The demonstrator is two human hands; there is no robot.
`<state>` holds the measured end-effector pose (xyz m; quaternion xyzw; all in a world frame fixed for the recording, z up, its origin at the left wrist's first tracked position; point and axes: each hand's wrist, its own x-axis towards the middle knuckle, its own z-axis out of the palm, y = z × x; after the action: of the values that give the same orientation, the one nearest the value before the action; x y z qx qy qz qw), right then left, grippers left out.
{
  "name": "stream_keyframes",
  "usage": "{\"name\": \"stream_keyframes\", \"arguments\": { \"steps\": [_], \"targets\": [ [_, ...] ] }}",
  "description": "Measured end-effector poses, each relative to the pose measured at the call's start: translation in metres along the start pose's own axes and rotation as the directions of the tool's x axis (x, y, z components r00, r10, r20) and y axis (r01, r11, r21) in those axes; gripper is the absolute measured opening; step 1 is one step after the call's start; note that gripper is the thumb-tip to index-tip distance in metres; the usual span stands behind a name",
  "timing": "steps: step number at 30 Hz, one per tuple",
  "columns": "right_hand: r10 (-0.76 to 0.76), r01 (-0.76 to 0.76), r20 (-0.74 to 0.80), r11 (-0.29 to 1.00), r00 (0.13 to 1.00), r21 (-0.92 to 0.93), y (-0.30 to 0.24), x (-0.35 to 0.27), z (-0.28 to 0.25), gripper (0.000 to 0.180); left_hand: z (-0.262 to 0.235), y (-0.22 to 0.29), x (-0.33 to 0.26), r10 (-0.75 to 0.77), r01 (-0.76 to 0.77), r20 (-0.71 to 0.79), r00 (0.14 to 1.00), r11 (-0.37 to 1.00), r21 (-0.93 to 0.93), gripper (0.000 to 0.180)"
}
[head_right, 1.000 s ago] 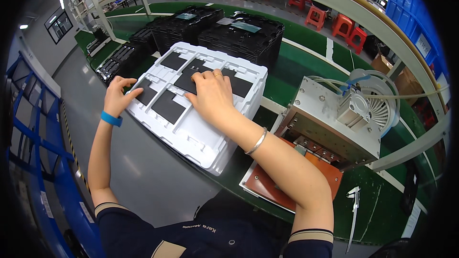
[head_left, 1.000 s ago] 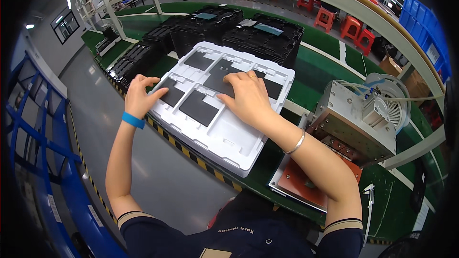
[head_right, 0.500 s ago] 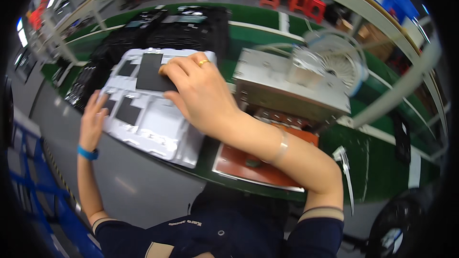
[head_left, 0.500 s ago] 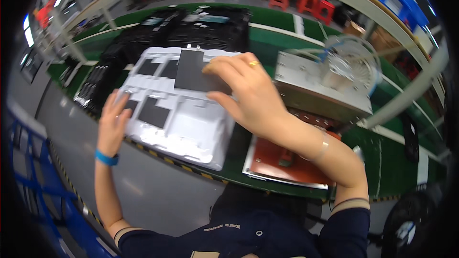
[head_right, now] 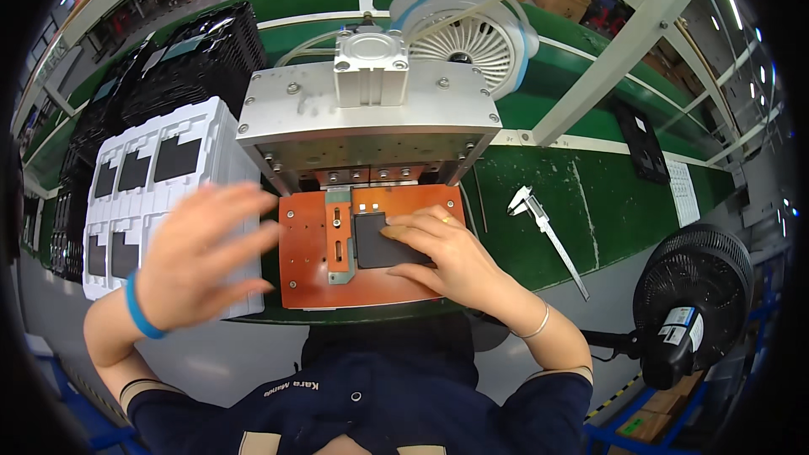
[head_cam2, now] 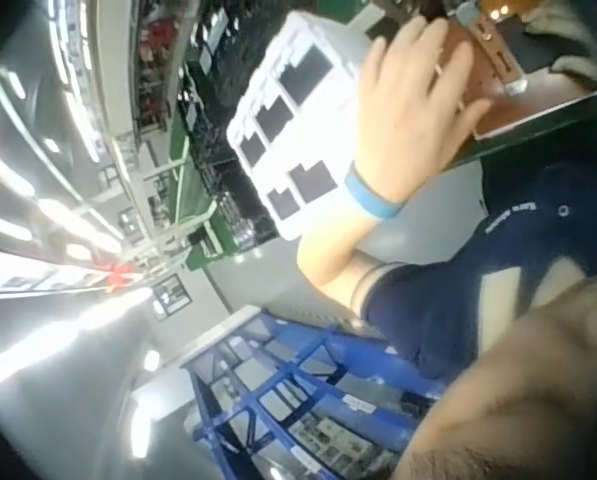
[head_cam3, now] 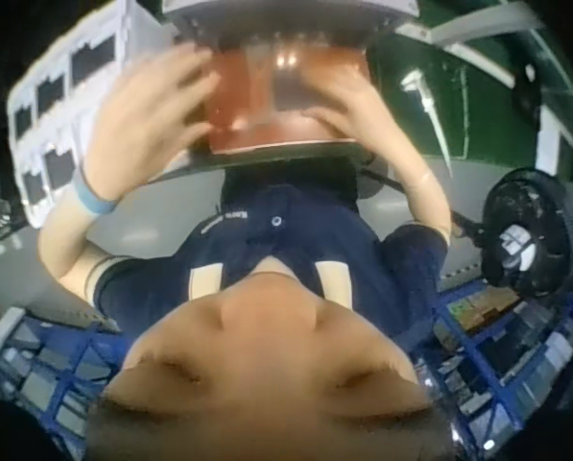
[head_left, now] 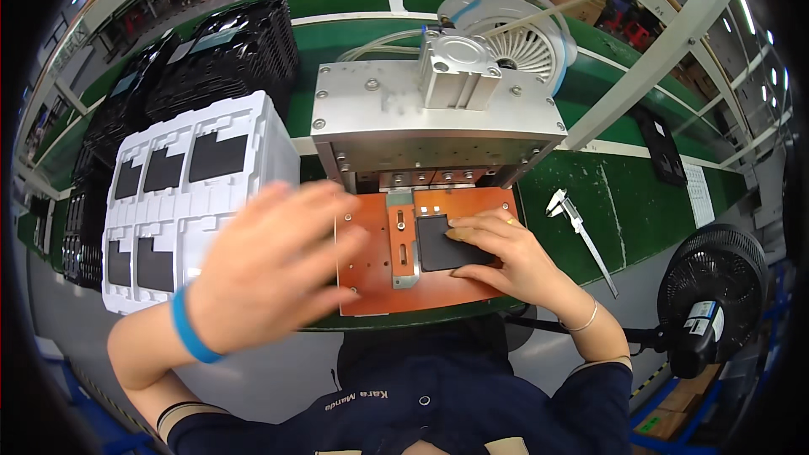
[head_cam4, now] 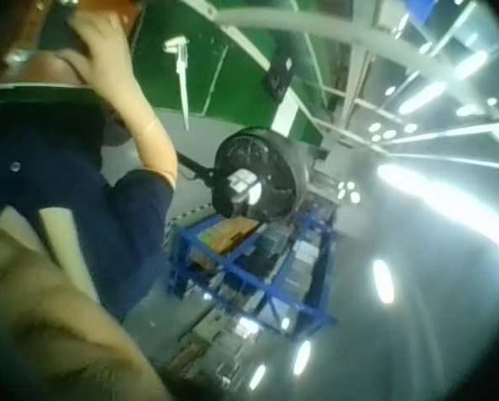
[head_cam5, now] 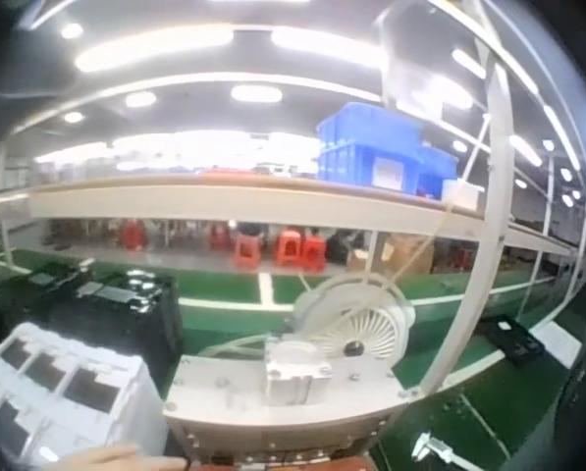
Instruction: The person places small black rectangular components into a white plastic tray, then positions them under a press machine to secure them. They repeatedly pick up components, place them in the tray, and use a caliper to measure them. The person also hands a stack of trays to a coworker across the table.
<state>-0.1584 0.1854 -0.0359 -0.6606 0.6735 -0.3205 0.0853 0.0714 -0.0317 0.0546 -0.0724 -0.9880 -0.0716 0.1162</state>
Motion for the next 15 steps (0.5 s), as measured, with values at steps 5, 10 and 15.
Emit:
{"name": "stream_keyframes", "arguments": {
  "steps": [5, 10, 15],
  "targets": [
    [-0.058, 0.043, -0.135, 0.993, 0.989, -0.108, 0.015, 0.019, 0.019, 0.026, 0.068, 0.02, 0.032, 0.197, -0.186, 0.279, 0.94, 0.98, -0.068, 0.077],
    [-0.095, 0.063, -0.111, 0.963, 0.989, -0.263, 0.013, 0.023, 0.031, 0.03, 0.085, 0.022, 0.034, 0.221, -0.214, 0.366, 0.904, 0.975, -0.061, 0.081],
    [-0.088, 0.054, -0.081, 0.934, 0.993, -0.354, 0.01, 0.025, 0.031, 0.033, 0.08, 0.028, 0.035, 0.198, -0.192, 0.437, 0.877, 0.98, -0.058, 0.082]
  ]
}}
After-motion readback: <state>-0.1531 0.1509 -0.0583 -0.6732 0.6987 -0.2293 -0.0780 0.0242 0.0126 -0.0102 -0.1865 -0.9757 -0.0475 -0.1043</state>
